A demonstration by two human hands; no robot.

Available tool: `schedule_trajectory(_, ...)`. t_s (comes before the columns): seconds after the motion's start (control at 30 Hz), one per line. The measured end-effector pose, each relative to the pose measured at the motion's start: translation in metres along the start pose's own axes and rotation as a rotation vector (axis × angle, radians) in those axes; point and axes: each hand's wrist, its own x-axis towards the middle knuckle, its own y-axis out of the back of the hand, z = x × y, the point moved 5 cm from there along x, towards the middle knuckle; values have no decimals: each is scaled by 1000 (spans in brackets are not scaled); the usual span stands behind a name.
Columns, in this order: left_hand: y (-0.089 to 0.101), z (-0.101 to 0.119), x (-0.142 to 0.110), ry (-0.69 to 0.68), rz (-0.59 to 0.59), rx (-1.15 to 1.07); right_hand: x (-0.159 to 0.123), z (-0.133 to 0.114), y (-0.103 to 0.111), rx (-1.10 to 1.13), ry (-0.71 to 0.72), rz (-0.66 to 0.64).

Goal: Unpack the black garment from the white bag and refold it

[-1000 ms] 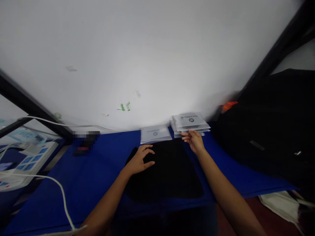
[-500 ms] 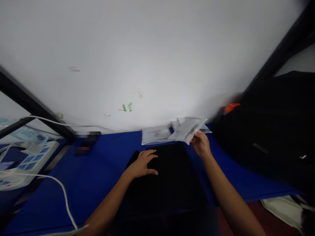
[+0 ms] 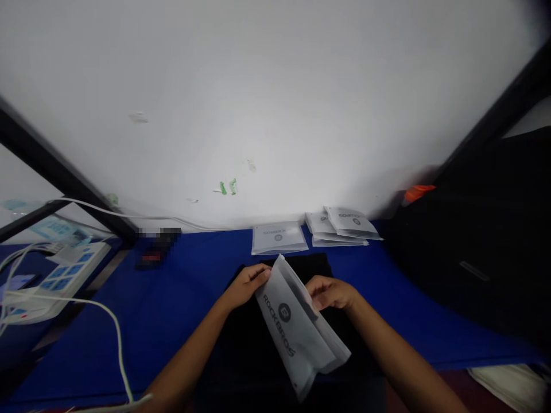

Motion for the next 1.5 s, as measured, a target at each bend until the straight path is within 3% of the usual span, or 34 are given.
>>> schedule_trajectory(0.1,-5,-5,-2,78,-23,-44,8,-5,-4,-95,7,20)
schedule_trajectory(0.3,-23,-6,-4,67,-115,-76,27,1,-7,-156,20,209)
schedule_trajectory(0.5,-36,-11,1,14,7,250,39,26,-6,-193,-35,229)
schedule_trajectory(0.7,-35,-13,3,-24,30,240,40,30,1,-254,-45,291)
schedule_trajectory(0.8,-36,-13,0,-28,-69,210,40,29,2,-236,-38,301)
schedule_trajectory(0.93,-40,-13,-2,-22,-230,102,38,23,6,-235,-7,409)
schedule_trajectory(1.03,-42,-11,-2,-59,-288,26,37,18,6,-228,22,448)
schedule_trajectory(1.27,-24,-7,3,-32,-64,40,39,15,-1,-125,24,347)
schedule_trajectory(1.5,-19,1,2,-58,31,112,38,15,-1,-137,-4,324)
